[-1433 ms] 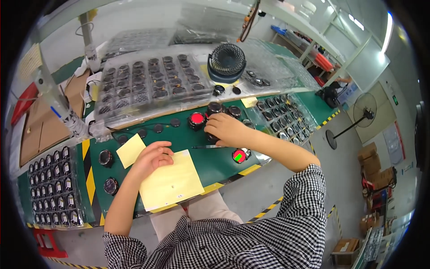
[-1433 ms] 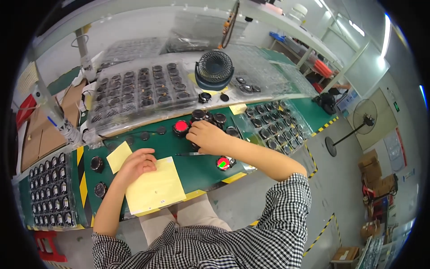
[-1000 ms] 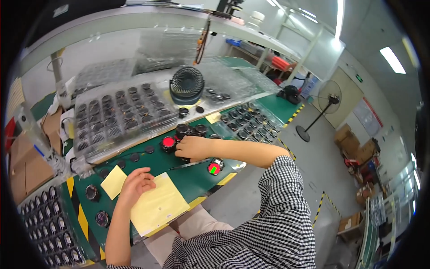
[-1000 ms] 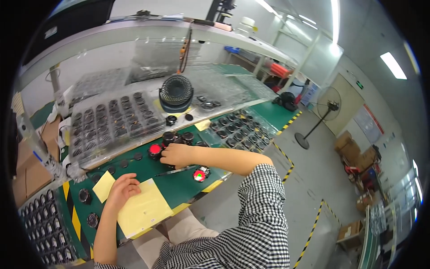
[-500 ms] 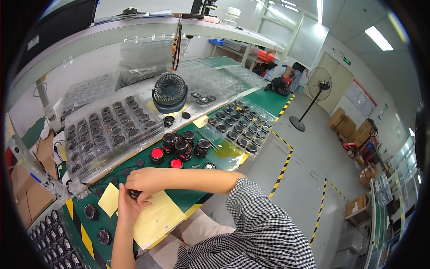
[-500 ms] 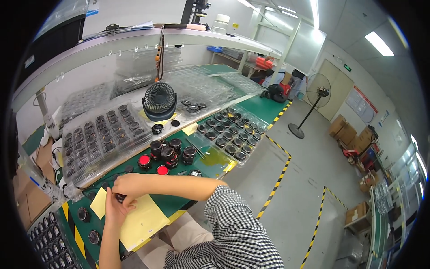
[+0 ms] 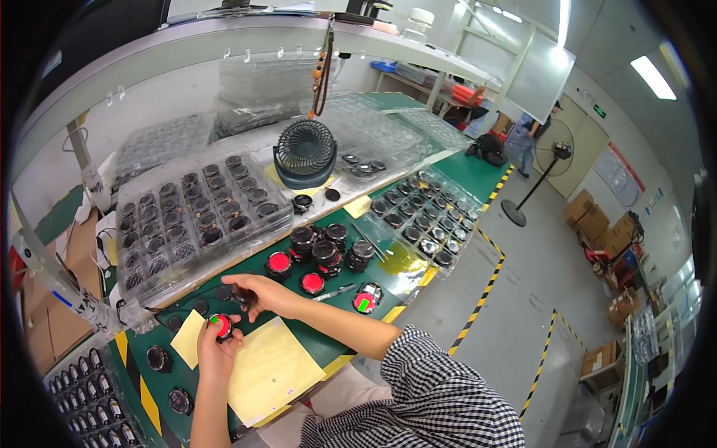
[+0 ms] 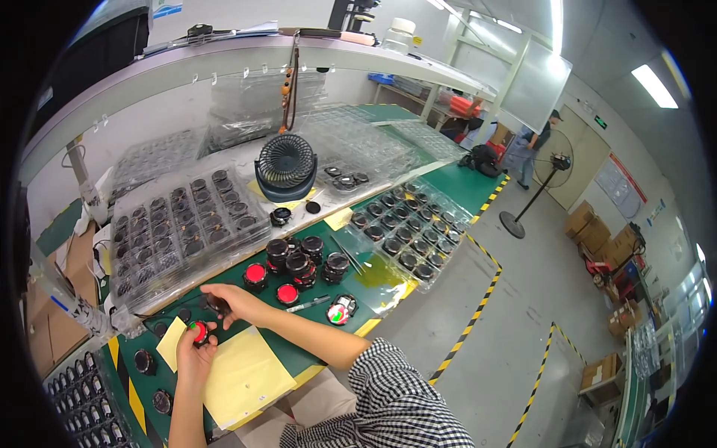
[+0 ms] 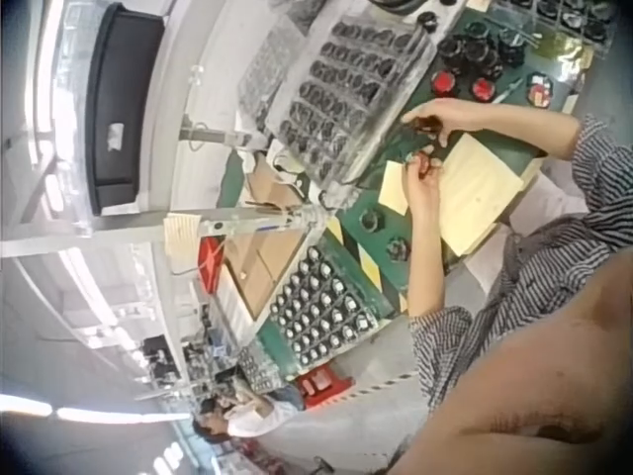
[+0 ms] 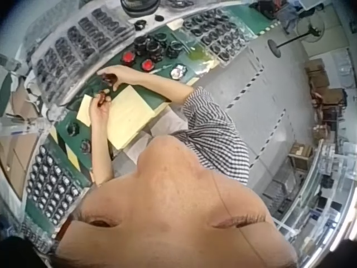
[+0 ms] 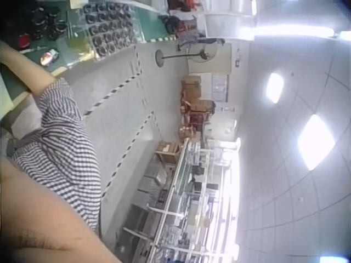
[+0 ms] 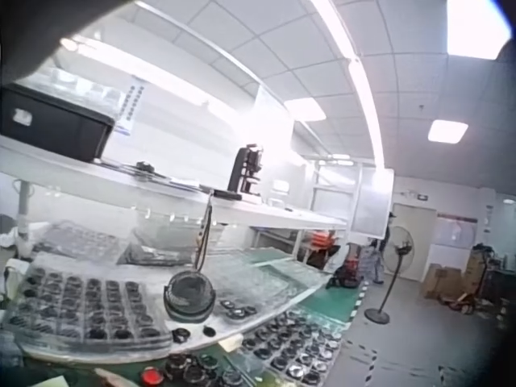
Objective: The person sorts circular electronic components by hand at a workbench, placing them into plastic trays.
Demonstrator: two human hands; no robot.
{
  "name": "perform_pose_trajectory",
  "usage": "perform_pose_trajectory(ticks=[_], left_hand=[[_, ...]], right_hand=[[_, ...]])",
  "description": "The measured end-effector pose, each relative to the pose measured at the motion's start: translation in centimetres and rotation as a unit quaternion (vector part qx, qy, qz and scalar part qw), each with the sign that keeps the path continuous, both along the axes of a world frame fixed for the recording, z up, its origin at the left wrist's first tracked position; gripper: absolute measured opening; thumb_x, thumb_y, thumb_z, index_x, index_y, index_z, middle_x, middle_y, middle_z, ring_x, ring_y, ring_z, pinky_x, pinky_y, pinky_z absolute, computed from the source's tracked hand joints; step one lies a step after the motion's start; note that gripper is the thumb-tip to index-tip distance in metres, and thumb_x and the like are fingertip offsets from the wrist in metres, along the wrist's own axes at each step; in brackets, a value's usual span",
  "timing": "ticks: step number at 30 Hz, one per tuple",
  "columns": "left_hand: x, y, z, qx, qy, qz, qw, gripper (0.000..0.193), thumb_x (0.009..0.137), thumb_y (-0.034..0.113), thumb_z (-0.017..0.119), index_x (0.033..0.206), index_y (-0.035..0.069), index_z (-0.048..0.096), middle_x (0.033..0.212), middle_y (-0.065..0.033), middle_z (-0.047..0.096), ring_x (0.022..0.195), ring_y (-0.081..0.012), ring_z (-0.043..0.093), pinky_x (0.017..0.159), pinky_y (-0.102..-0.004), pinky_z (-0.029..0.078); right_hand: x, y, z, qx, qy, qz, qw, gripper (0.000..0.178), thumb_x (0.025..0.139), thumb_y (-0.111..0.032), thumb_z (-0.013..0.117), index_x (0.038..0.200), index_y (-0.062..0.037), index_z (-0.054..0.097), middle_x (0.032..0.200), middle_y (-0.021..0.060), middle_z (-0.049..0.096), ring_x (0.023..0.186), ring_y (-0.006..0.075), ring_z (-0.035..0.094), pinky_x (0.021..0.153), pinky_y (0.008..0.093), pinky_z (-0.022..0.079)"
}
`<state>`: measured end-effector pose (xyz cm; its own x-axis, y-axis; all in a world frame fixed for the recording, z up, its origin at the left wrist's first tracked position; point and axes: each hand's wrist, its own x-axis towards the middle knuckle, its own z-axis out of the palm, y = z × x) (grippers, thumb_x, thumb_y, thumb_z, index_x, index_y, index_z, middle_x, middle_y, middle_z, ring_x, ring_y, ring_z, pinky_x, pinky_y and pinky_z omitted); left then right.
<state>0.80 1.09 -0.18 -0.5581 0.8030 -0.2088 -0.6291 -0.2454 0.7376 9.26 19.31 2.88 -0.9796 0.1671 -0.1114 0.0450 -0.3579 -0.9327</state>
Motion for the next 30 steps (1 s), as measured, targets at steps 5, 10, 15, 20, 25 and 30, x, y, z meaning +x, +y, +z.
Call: perform_pose_trajectory(ticks=[5,10,15,20,25,30], left_hand=[[-0.1,-0.5,0.4,-0.007,0.024,0.036,0.999,0.026,0.096,0.017,0.048,0.116,0.000,0.046,0.102,-0.0150,0.062,0.077,-0.0236,0.066,0.067,-0.0328,0.058],[-0.1,-0.2,0.9,-0.052,0.064,0.067,0.994,0.040,0.100,0.019,0.048,0.136,0.004,0.038,0.108,-0.0146,0.057,0.077,-0.0226,0.065,0.064,-0.0316,0.056],[0.0,-0.3,0.6,-0.063,0.168,0.076,0.981,0.036,0.100,0.021,0.049,0.134,0.012,0.040,0.100,-0.0099,0.056,0.061,-0.0157,0.061,0.051,-0.0253,0.048],[-0.8,-0.7,-0.2,-0.085,0.109,0.092,0.986,0.030,0.099,0.017,0.049,0.127,0.009,0.044,0.102,-0.0123,0.056,0.064,-0.0231,0.064,0.052,-0.0287,0.051],[-1.2,-0.8,0.1,-0.033,0.055,0.082,0.995,0.031,0.098,0.015,0.037,0.127,0.005,0.044,0.102,-0.0148,0.055,0.069,-0.0287,0.065,0.060,-0.0345,0.054],[-1.1,-0.6,0.3,-0.022,0.066,0.085,0.994,0.032,0.096,0.014,0.036,0.125,0.004,0.046,0.100,-0.0150,0.056,0.069,-0.0284,0.064,0.060,-0.0355,0.055]], right_hand=[[-0.8,-0.9,-1.7,-0.005,-0.014,0.001,1.000,0.048,0.095,-0.016,0.053,0.141,-0.0051,0.042,0.105,0.0052,0.053,0.083,0.0124,0.057,0.064,0.0233,0.051],[-0.9,-0.4,-2.1,-0.031,-0.032,-0.044,0.998,0.040,0.091,-0.017,0.063,0.127,-0.0015,0.055,0.104,0.0045,0.064,0.078,0.0096,0.060,0.066,0.0223,0.051],[-0.4,-1.3,-1.5,-0.179,-0.020,-0.067,0.981,0.038,0.093,-0.008,0.053,0.130,-0.0071,0.048,0.114,0.0131,0.060,0.098,0.0268,0.066,0.081,0.0399,0.057],[-0.8,-1.7,-2.6,-0.084,-0.031,-0.098,0.991,0.035,0.093,-0.010,0.053,0.128,-0.0075,0.049,0.098,0.0084,0.062,0.078,0.0178,0.064,0.064,0.0287,0.054],[-0.8,-2.8,-1.0,0.001,-0.040,-0.083,0.996,0.034,0.097,-0.013,0.044,0.130,-0.0050,0.044,0.108,0.0140,0.059,0.079,0.0241,0.067,0.065,0.0318,0.056],[-0.7,-2.2,-1.4,-0.074,0.003,-0.033,0.997,0.037,0.098,-0.015,0.033,0.130,-0.0018,0.043,0.121,0.0149,0.057,0.076,0.0249,0.065,0.064,0.0323,0.054]])
